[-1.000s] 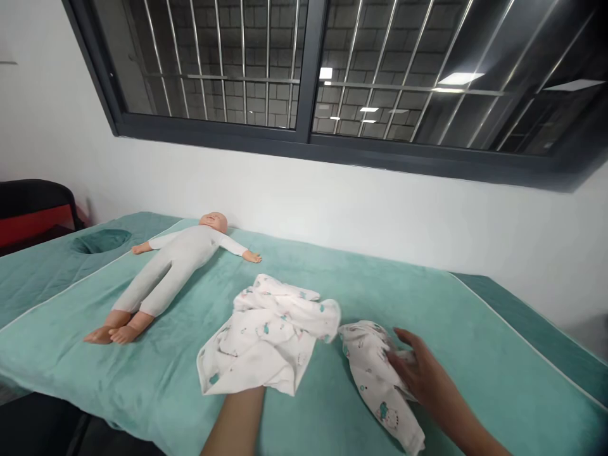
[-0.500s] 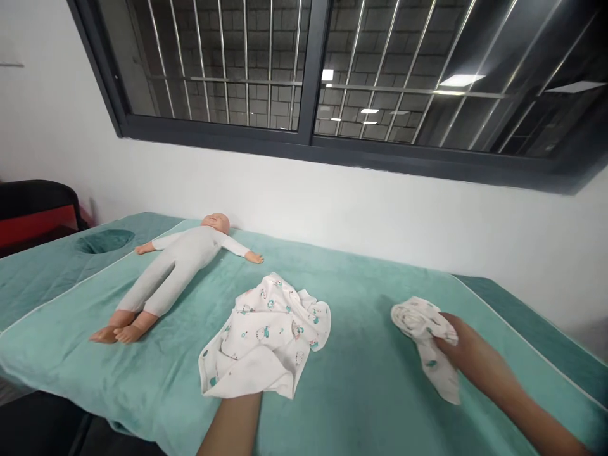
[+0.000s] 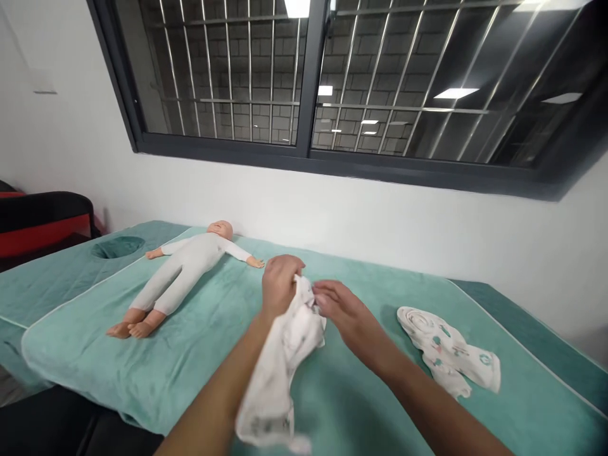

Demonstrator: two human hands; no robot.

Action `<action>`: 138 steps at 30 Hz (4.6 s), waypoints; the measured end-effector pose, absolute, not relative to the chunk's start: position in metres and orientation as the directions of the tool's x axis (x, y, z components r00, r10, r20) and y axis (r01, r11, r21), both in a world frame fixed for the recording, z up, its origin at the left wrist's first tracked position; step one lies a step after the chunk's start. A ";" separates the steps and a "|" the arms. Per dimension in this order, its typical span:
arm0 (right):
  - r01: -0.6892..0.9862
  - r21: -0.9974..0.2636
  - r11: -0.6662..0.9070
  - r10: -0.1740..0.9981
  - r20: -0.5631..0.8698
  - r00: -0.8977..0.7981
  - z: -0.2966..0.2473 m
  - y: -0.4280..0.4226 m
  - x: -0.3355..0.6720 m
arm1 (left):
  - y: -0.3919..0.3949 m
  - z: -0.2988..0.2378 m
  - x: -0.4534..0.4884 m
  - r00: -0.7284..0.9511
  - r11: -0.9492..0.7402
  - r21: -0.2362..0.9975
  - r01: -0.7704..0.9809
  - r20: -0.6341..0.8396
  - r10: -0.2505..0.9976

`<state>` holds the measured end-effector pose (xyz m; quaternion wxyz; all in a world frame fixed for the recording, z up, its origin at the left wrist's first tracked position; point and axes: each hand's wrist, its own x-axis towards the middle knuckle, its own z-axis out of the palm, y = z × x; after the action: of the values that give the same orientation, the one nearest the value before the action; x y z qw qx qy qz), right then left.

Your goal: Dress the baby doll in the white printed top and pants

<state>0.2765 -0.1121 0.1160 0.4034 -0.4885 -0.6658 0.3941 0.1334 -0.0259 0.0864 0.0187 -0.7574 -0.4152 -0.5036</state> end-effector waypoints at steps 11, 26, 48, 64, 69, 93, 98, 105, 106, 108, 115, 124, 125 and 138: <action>0.781 -0.508 0.364 0.911 0.369 -0.184 0.178 -0.074 0.280 | -0.037 0.179 0.097 0.247 -0.576 0.264 0.774 0.712 0.658; 0.965 -0.187 0.182 0.923 0.370 -0.102 0.161 -0.049 0.316 | -0.046 0.184 0.085 0.245 -0.382 0.136 0.914 0.568 0.786; 0.951 -0.308 -0.035 0.994 -0.105 0.003 0.069 -0.001 0.405 | 0.061 0.064 0.063 0.161 -0.113 0.260 0.959 -0.169 0.972; 0.755 -0.647 -0.108 0.971 -0.230 -0.058 -0.006 0.018 0.463 | 0.103 0.002 -0.002 0.352 -0.182 0.570 0.802 -0.204 0.914; 0.679 -0.729 -0.087 0.994 -0.108 0.011 0.007 0.004 0.481 | 0.098 0.008 -0.024 0.174 -0.116 0.578 0.808 -0.047 0.984; 0.996 -0.033 0.088 0.995 -0.038 -0.089 -0.009 0.065 0.349 | 0.105 -0.014 0.111 0.285 -0.297 0.229 0.927 0.083 0.955; 0.999 0.042 0.013 1.000 0.011 -0.014 -0.013 0.085 0.352 | 0.125 -0.024 0.101 0.142 -0.167 0.325 0.931 0.100 0.985; 0.999 0.005 0.040 0.987 0.158 -0.041 -0.011 0.064 0.344 | 0.099 -0.015 0.089 0.136 -0.204 0.394 0.896 0.194 0.972; 0.995 -0.011 0.102 0.975 0.199 -0.098 -0.013 0.049 0.343 | 0.084 -0.013 0.084 0.173 -0.252 0.385 0.888 0.228 0.958; 0.954 -0.076 0.289 0.911 0.327 -0.250 -0.019 0.009 0.348 | 0.046 -0.011 0.068 0.348 -0.450 0.340 0.826 0.321 0.881; 0.888 -0.102 0.449 0.870 0.277 -0.408 -0.041 -0.118 0.412 | -0.061 -0.041 -0.003 0.601 -0.680 0.242 0.692 0.329 0.729; 0.865 0.007 0.502 0.830 0.277 -0.484 -0.023 -0.109 0.411 | -0.048 -0.039 0.006 0.566 -0.659 0.179 0.730 0.381 0.731; 0.864 0.002 0.503 0.830 0.278 -0.484 -0.021 -0.113 0.412 | -0.047 -0.037 0.003 0.543 -0.650 0.206 0.732 0.400 0.738; 0.851 -0.143 0.506 0.860 0.164 -0.484 -0.025 -0.146 0.418 | -0.063 -0.054 -0.019 0.196 -0.437 0.636 0.636 0.414 0.889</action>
<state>0.4177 -0.1463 -0.0251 0.1074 -0.4967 -0.8610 0.0209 -0.0192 -0.0632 -0.0542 -0.1647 -0.7556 -0.5043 -0.3841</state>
